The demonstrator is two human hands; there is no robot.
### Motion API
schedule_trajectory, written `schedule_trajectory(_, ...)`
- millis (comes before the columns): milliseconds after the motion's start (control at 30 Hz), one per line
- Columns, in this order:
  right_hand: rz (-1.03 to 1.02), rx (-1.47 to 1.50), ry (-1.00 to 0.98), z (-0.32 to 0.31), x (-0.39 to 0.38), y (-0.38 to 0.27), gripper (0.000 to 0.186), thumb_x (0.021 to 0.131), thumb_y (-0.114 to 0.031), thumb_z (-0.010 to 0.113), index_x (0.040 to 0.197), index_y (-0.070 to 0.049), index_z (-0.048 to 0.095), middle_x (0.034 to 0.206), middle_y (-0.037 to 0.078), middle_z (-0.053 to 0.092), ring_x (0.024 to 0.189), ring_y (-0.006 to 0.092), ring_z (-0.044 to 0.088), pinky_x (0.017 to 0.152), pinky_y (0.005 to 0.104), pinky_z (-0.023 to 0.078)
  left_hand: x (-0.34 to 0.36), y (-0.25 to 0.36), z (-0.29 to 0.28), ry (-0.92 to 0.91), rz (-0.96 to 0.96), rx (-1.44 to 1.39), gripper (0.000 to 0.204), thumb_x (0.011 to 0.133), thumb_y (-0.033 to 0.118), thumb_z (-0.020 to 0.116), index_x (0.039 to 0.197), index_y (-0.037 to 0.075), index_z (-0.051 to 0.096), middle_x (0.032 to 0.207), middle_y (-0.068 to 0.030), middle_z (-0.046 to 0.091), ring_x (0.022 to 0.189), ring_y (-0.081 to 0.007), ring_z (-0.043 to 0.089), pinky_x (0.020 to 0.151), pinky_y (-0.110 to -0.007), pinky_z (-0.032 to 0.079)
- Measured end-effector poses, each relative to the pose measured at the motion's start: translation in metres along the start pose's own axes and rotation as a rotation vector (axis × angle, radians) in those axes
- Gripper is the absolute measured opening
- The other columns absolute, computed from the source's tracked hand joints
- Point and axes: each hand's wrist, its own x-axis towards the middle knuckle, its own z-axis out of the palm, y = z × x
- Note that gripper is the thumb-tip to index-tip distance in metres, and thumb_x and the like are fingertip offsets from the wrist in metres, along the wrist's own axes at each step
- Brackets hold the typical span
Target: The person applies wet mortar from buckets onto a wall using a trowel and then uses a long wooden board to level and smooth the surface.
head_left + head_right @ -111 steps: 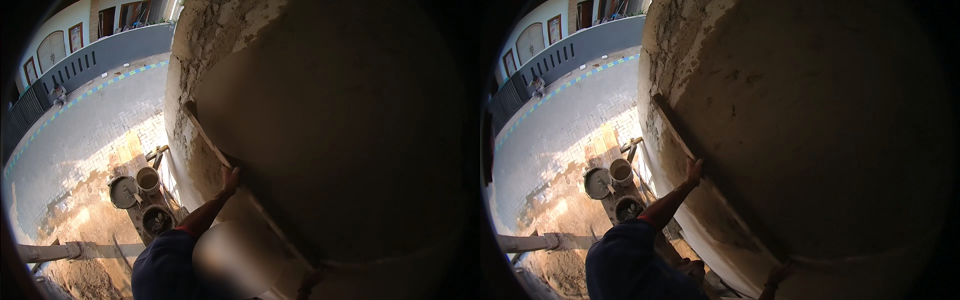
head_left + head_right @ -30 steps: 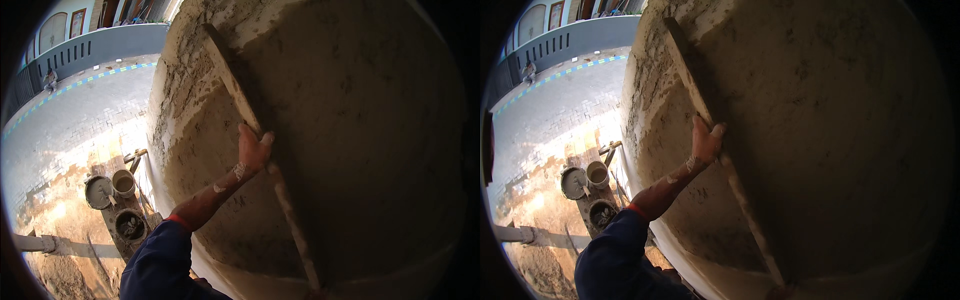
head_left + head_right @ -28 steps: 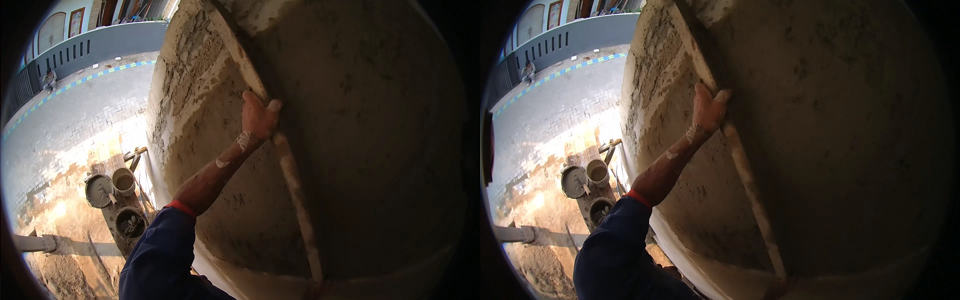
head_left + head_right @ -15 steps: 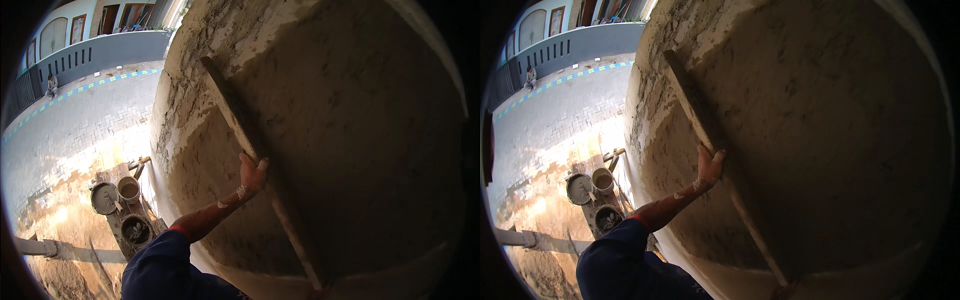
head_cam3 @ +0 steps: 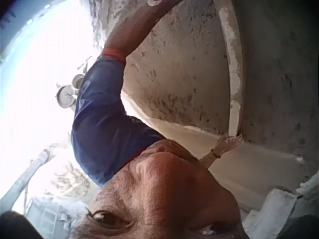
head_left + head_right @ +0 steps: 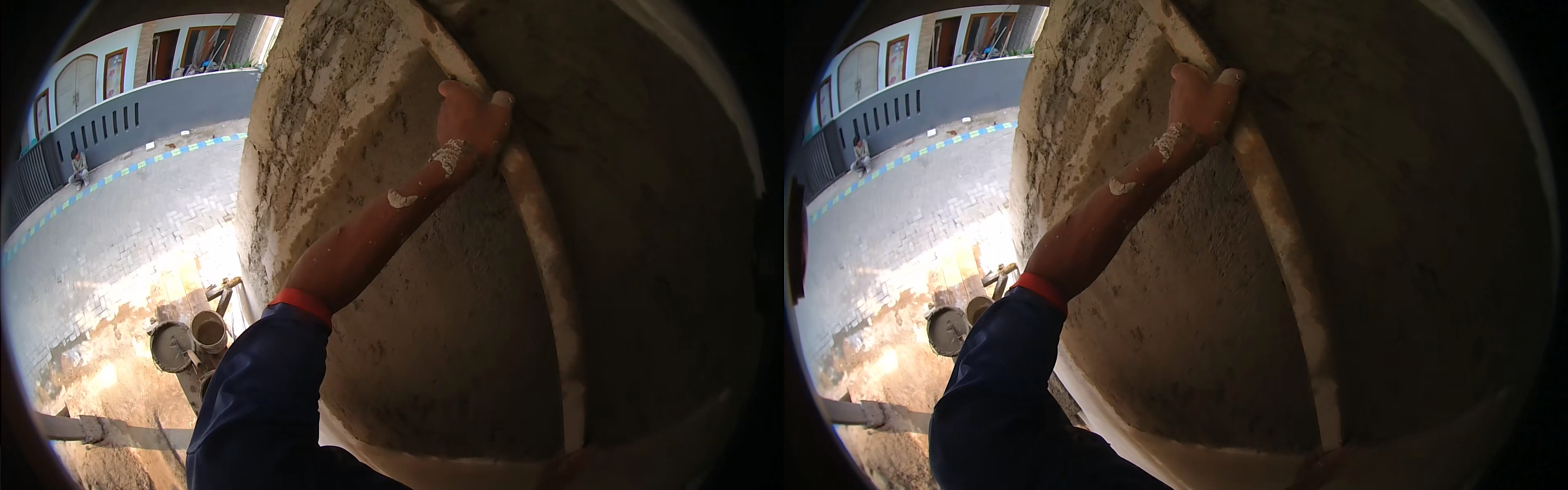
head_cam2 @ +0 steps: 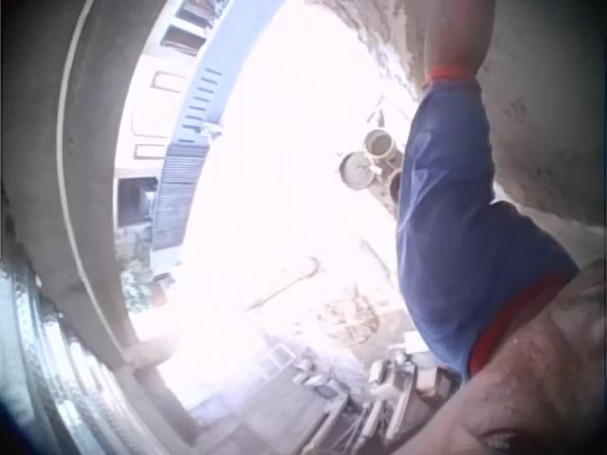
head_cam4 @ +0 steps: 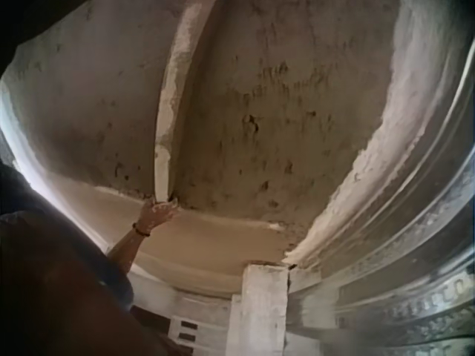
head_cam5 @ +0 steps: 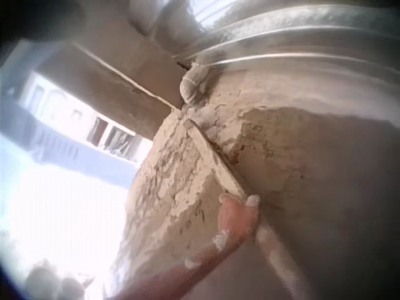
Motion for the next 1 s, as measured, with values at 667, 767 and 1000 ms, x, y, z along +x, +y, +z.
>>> schedule_trajectory(667,0.002,-0.231,0.21,0.006,0.024,0.145,0.051,0.096,-0.032,0.037,0.137,-0.002,0.029,0.138,0.019,0.033,0.127,0.0349,0.034,0.103,0.0449,0.033,0.016,0.067,0.045,-0.136,0.309,0.414,0.044,0.081,0.027,0.058,0.105,-0.006,0.04,0.096,-0.0232,0.059,0.087,-0.033,0.061,0.074,-0.042,0.049)
schedule_trajectory(767,-0.263,-0.419,0.262,-0.044,0.077,0.153,0.052,0.095,-0.033,0.04,0.137,-0.004,0.03,0.139,0.017,0.032,0.128,0.033,0.032,0.104,0.0447,0.031,0.038,0.115,0.053,-0.053,0.29,0.315,0.029,0.082,0.021,0.058,0.1,0.0,0.053,0.088,-0.0168,0.063,0.081,-0.0272,0.063,0.067,-0.041,0.05)
schedule_trajectory(1000,-0.481,-0.478,0.355,-0.051,0.119,0.175,0.053,0.093,-0.037,0.044,0.132,-0.002,0.038,0.136,0.018,0.036,0.127,0.0324,0.034,0.106,0.045,0.029,0.086,0.133,0.057,-0.364,0.386,0.23,0.027,0.081,0.018,0.062,0.101,0.002,0.054,0.085,-0.0164,0.061,0.08,-0.0262,0.059,0.068,-0.038,0.047)
